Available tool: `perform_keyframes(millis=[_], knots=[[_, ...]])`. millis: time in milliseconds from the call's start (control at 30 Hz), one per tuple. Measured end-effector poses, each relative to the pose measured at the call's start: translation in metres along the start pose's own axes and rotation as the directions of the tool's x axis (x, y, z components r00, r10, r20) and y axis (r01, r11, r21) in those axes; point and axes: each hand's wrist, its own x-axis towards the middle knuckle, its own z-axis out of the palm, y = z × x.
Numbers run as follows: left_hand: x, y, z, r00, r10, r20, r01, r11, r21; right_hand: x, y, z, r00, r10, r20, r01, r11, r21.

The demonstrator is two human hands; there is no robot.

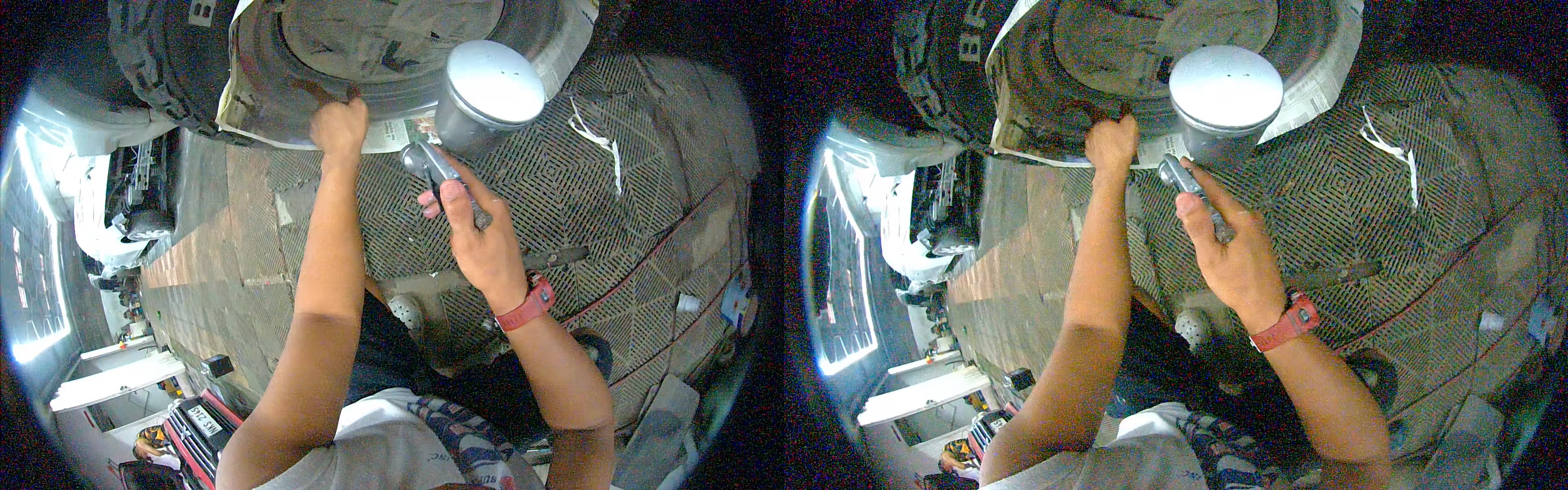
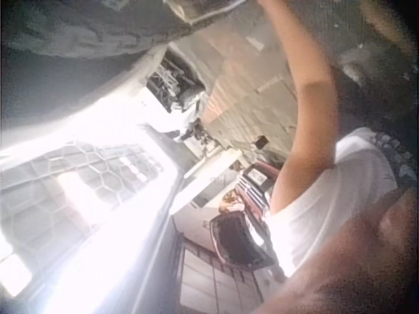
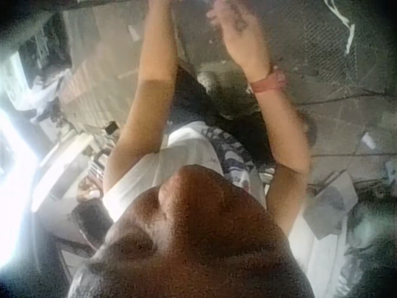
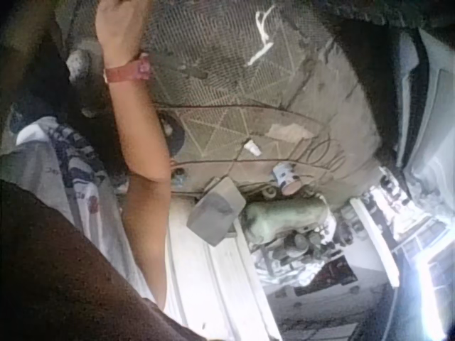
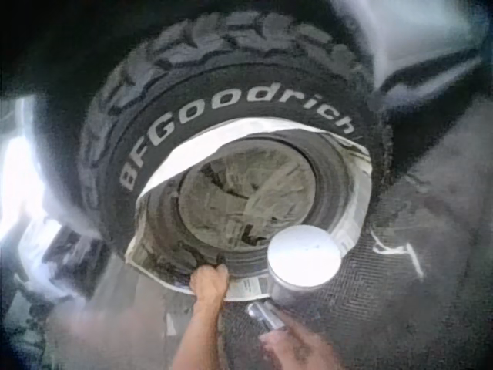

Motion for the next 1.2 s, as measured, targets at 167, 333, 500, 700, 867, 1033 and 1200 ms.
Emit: perform_keyframes(millis=[167, 333, 500, 700, 867, 1033, 1200], knots=[[0.002, -0.012, 0.033, 0.994, 0.027, 0.101, -0.030, 0.999, 0.031, 0.001, -0.004, -0.001, 1.000, -0.004, -0.005, 0.004, 1.000, -0.002], [-0.020, 0.013, 0.038, 0.967, 0.035, 0.253, 0.021, 0.977, -0.214, 0.001, -0.005, -0.004, 1.000, 0.000, -0.010, 0.000, 1.000, 0.023], [-0.032, 0.009, 0.024, 0.984, -0.060, -0.170, 0.015, 0.966, -0.258, -0.001, -0.006, -0.005, 1.000, 0.004, -0.015, -0.004, 1.000, 0.029], [-0.024, 0.005, 0.021, 0.949, -0.154, -0.274, 0.064, 0.948, -0.312, -0.004, -0.011, -0.007, 0.999, 0.032, -0.012, -0.032, 0.999, 0.023], [-0.012, -0.025, 0.057, 0.985, -0.100, -0.139, 0.027, 0.894, -0.447, -0.006, -0.009, -0.002, 1.000, 0.023, 0.003, -0.023, 0.998, 0.052], [-0.018, 0.000, 0.073, 0.981, -0.055, 0.184, 0.179, 0.601, -0.779, -0.007, -0.015, -0.006, 0.998, 0.051, -0.022, -0.050, 0.998, 0.033], [-0.029, 0.011, 0.054, 0.942, 0.102, 0.320, 0.152, 0.720, -0.677, -0.006, -0.010, -0.003, 0.999, -0.007, -0.032, 0.008, 0.998, 0.061]])
